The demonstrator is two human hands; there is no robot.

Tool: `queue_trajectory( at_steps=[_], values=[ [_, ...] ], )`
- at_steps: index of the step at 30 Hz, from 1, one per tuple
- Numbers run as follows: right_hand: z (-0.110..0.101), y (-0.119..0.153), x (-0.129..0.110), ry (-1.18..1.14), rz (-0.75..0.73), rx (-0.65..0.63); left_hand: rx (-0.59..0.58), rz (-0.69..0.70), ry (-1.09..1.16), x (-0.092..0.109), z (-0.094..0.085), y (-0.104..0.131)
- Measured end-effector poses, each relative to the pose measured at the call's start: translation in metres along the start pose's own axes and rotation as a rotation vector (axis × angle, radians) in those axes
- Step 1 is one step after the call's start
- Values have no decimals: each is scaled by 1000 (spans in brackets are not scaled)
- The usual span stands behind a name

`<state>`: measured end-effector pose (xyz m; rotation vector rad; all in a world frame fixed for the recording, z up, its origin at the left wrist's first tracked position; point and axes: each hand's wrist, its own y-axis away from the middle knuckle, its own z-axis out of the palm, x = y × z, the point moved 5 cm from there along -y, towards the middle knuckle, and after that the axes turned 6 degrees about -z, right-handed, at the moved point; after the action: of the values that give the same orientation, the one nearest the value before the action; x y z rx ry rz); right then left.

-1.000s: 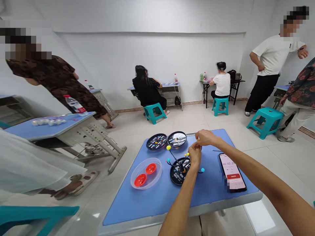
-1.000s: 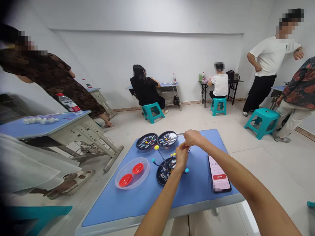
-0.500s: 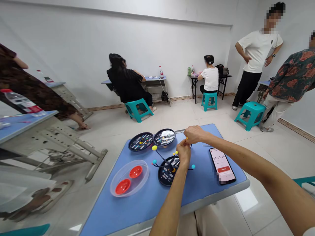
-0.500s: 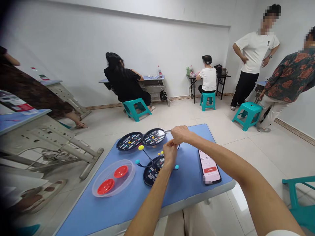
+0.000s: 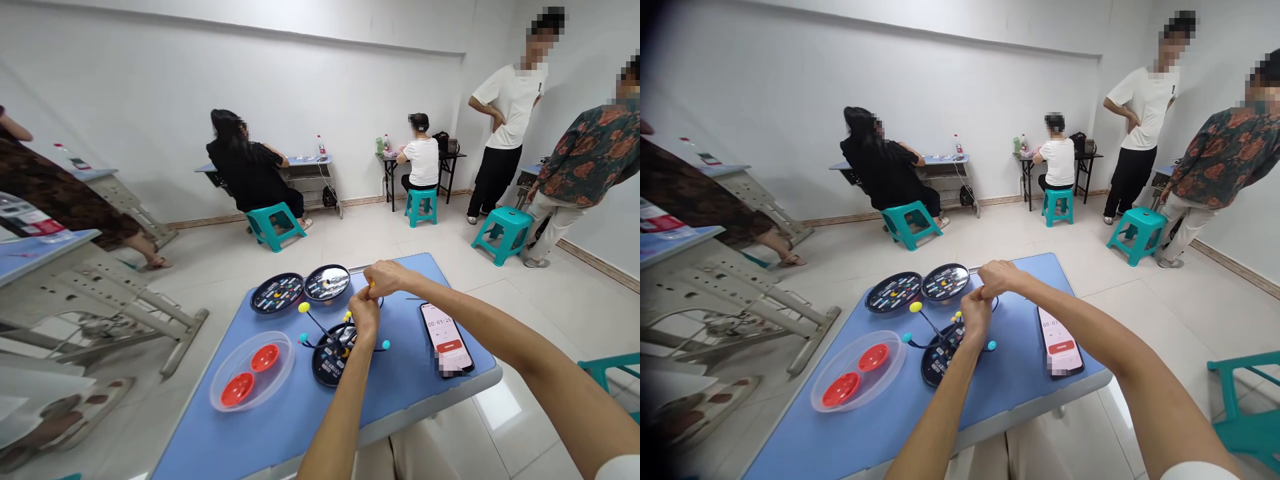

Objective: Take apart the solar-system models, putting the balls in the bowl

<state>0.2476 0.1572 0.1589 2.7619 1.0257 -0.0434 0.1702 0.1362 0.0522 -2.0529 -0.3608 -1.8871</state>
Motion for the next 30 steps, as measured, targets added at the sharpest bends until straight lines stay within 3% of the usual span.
queue_trajectory(
  at_steps=[9,14,23,30],
  values=[
    [3,-6,3,11,-125,-30,-24,-19,-29,-8,0,-3],
    [-7,-8,-3,-83,-206,3,-24,-35,-16,-13,4,-3],
    [-34,5,9,-83,-133,127,-9,-18,-50,-4,-2,-7],
    [-36,20,19,-147,-77,146,-7,-16,-60,-1,0,-1]
  ],
)
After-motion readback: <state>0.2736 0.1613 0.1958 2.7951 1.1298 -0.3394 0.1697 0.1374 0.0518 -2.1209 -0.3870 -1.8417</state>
